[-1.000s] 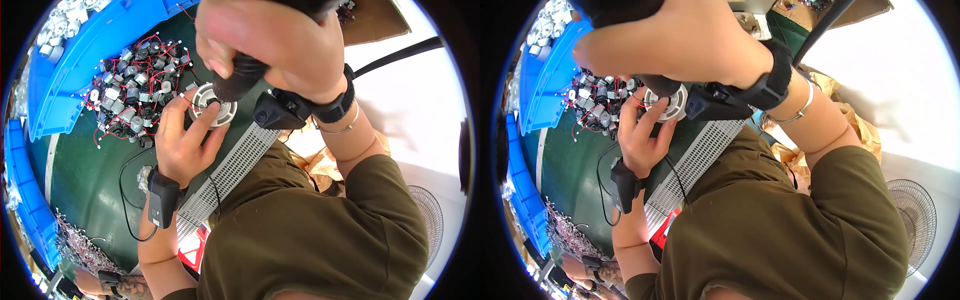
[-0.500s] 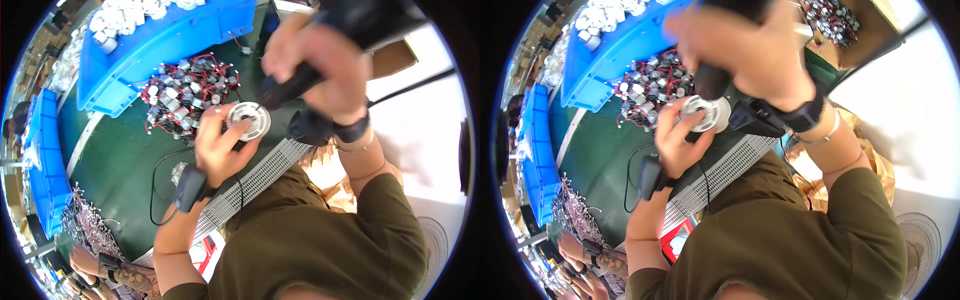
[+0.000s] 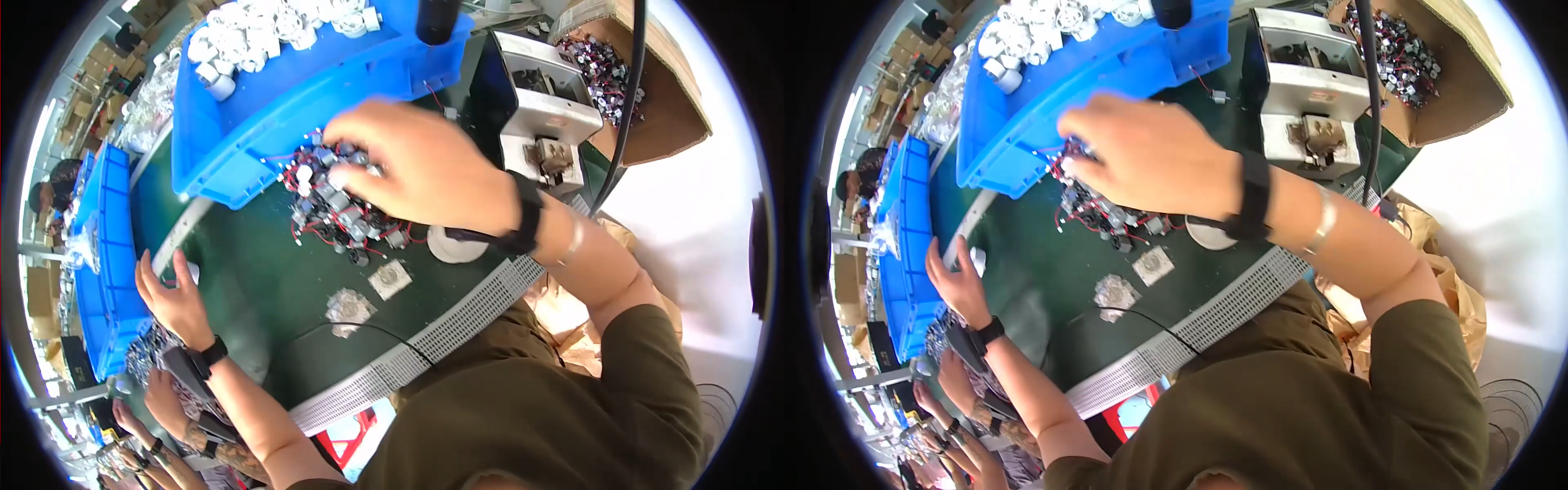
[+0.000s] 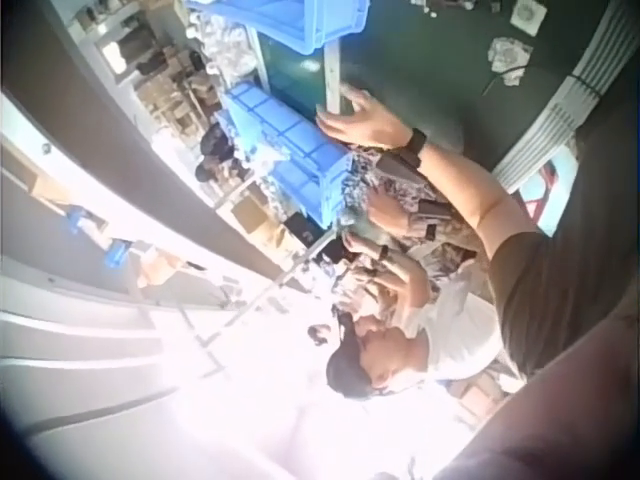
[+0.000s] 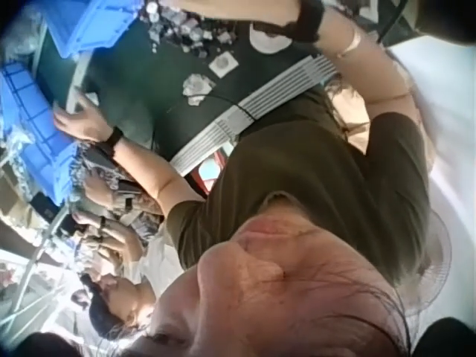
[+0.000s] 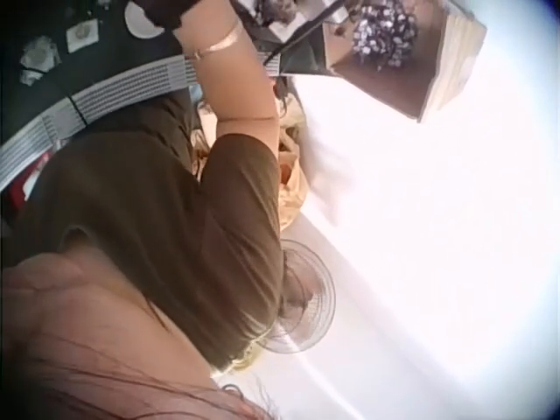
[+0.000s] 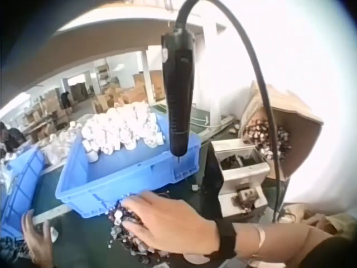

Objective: The person picks up a motor and a plastic housing, fits the motor into the housing, and secures it by driving screws with a power screwdriver. This process is repeated multiple times throughout the video.

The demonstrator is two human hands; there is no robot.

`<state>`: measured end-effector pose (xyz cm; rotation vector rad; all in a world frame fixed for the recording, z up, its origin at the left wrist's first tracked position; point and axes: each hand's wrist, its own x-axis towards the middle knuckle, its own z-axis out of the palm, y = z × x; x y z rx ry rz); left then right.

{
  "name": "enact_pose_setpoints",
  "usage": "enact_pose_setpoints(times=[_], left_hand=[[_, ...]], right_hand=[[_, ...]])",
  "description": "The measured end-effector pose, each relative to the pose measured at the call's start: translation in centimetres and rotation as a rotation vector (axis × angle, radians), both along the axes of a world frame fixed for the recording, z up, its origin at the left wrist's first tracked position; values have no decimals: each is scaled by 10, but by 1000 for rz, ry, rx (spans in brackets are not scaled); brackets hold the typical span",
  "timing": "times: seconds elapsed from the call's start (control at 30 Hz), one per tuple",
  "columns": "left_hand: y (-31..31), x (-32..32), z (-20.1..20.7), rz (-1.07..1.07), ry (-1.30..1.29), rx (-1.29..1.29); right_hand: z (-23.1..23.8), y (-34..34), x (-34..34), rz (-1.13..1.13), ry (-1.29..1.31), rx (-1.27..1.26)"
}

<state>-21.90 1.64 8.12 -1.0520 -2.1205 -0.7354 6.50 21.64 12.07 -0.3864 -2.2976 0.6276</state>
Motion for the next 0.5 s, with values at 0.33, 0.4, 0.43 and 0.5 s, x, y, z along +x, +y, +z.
enact_pose_setpoints(times=[0.33,0.4,0.43,0.5], left_hand=[[220,-37,85,-535,-94,-218],[260,-99,76,-533,191,-382],[281,-123,72,-455,189,-563],[319,-108,67,-339,265,-771]], right_hand=[[-9,41,-21,201,-240,-151],[12,36,-13,246,-114,-383],[15,35,-8,254,-83,-500],[14,40,7,235,-245,-333]])
